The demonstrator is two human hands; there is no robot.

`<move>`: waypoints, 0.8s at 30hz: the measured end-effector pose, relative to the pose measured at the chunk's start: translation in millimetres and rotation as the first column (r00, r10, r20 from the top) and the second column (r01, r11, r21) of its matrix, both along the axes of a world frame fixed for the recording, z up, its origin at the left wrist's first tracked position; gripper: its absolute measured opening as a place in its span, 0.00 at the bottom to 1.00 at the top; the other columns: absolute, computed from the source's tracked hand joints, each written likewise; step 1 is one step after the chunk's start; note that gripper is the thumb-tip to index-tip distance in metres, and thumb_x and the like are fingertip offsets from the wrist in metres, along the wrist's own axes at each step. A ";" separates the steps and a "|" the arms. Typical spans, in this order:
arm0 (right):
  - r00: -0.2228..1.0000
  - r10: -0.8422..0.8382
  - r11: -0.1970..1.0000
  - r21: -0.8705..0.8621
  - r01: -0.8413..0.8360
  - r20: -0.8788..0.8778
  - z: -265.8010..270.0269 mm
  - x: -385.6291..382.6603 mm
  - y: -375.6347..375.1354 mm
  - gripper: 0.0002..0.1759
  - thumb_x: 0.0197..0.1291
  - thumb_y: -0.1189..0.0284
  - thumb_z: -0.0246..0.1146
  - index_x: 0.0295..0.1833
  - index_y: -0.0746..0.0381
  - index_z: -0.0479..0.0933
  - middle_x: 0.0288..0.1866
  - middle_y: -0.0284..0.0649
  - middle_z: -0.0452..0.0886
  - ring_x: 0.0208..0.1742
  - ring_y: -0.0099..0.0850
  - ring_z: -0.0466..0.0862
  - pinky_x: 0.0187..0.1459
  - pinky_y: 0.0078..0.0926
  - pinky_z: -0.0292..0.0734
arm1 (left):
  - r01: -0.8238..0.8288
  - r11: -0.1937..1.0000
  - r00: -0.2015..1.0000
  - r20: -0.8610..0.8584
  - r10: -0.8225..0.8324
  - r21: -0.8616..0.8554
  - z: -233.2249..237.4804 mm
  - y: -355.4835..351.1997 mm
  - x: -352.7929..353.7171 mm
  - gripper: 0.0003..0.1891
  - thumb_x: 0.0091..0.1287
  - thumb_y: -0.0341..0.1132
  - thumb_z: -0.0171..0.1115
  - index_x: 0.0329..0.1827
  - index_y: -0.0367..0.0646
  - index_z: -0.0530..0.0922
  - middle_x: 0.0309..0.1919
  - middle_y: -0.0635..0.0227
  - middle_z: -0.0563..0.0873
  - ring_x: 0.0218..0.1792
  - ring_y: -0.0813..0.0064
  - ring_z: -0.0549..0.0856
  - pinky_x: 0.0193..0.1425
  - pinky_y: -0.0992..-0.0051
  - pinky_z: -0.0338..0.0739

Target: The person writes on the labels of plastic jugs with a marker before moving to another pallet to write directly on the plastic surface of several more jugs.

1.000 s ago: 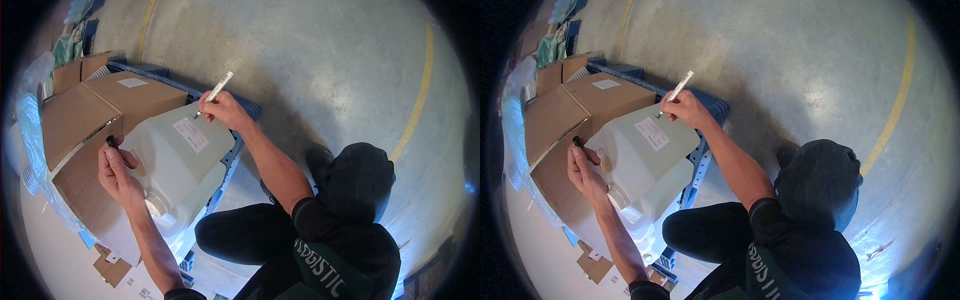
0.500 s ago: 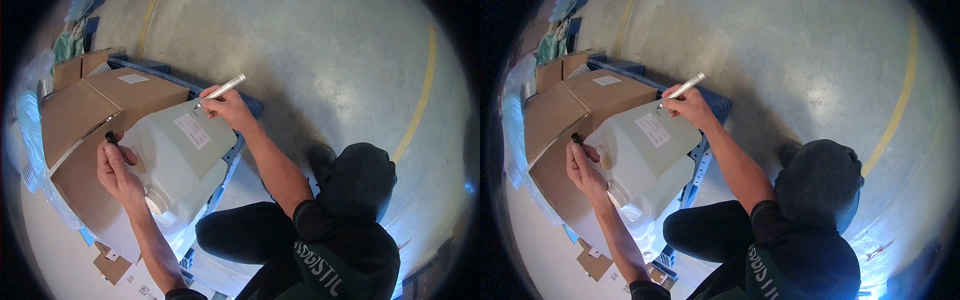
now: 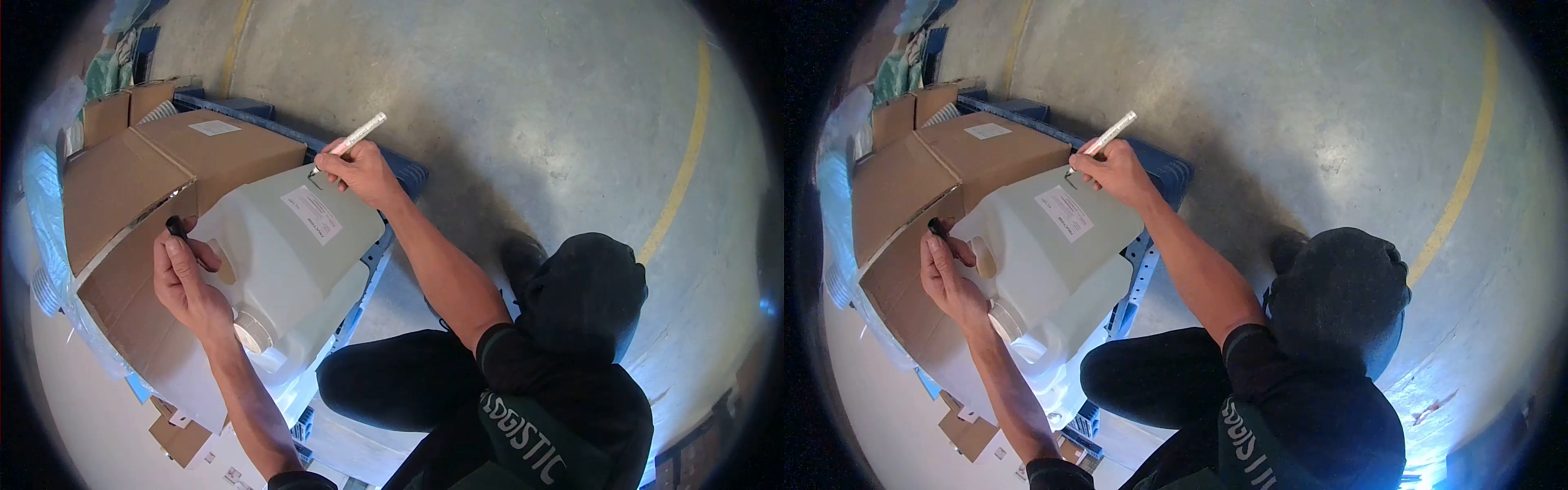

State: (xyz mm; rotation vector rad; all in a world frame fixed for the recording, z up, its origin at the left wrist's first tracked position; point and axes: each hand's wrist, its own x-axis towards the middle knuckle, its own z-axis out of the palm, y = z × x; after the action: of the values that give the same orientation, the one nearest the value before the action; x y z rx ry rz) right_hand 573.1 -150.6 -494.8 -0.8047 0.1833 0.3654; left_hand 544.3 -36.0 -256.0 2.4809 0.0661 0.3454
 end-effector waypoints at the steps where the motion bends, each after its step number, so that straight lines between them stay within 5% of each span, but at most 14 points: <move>1: 1.000 -0.006 1.000 -0.015 0.006 -0.005 0.5 -0.2 0.3 0.10 0.61 0.68 0.66 0.34 0.65 0.79 0.21 0.29 0.73 0.23 0.17 0.72 0.26 0.18 0.70 | -0.001 1.000 1.000 0.000 0.001 0.000 -0.1 0.5 -0.4 0.19 0.78 0.43 0.47 0.45 0.35 0.80 0.20 0.72 0.75 0.22 0.86 0.69 0.29 0.81 0.62; 10: 0.995 0.095 0.995 -0.016 -0.095 0.035 -8.0 -2.4 -6.6 0.10 0.61 0.68 0.65 0.36 0.65 0.79 0.25 0.32 0.76 0.25 0.18 0.74 0.27 0.18 0.72 | -0.004 1.000 1.000 -0.003 0.004 0.003 0.8 -0.4 -0.2 0.19 0.78 0.43 0.47 0.44 0.34 0.80 0.20 0.71 0.75 0.22 0.85 0.69 0.29 0.82 0.62; 13: 0.998 -0.037 0.996 0.082 0.041 -0.051 -1.6 -8.2 -2.8 0.10 0.61 0.68 0.66 0.37 0.65 0.80 0.27 0.33 0.77 0.26 0.19 0.75 0.28 0.18 0.73 | 0.002 1.000 1.000 -0.012 -0.002 0.014 1.5 -2.4 0.4 0.19 0.78 0.43 0.47 0.44 0.34 0.80 0.20 0.71 0.74 0.22 0.85 0.69 0.30 0.82 0.62; 24: 0.998 -0.028 0.996 0.089 0.033 -0.051 -7.8 -12.5 1.0 0.10 0.59 0.68 0.68 0.40 0.65 0.80 0.30 0.32 0.78 0.31 0.18 0.77 0.29 0.19 0.75 | -0.015 1.000 1.000 -0.005 0.015 0.010 0.7 -2.6 0.4 0.19 0.78 0.43 0.47 0.44 0.34 0.80 0.18 0.73 0.72 0.22 0.86 0.69 0.30 0.82 0.61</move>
State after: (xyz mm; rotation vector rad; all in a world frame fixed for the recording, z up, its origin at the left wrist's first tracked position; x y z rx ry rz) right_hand 560.6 -149.6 -502.6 -0.7039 0.2240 0.3627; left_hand 544.6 -38.6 -255.3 2.4925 0.0854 0.3468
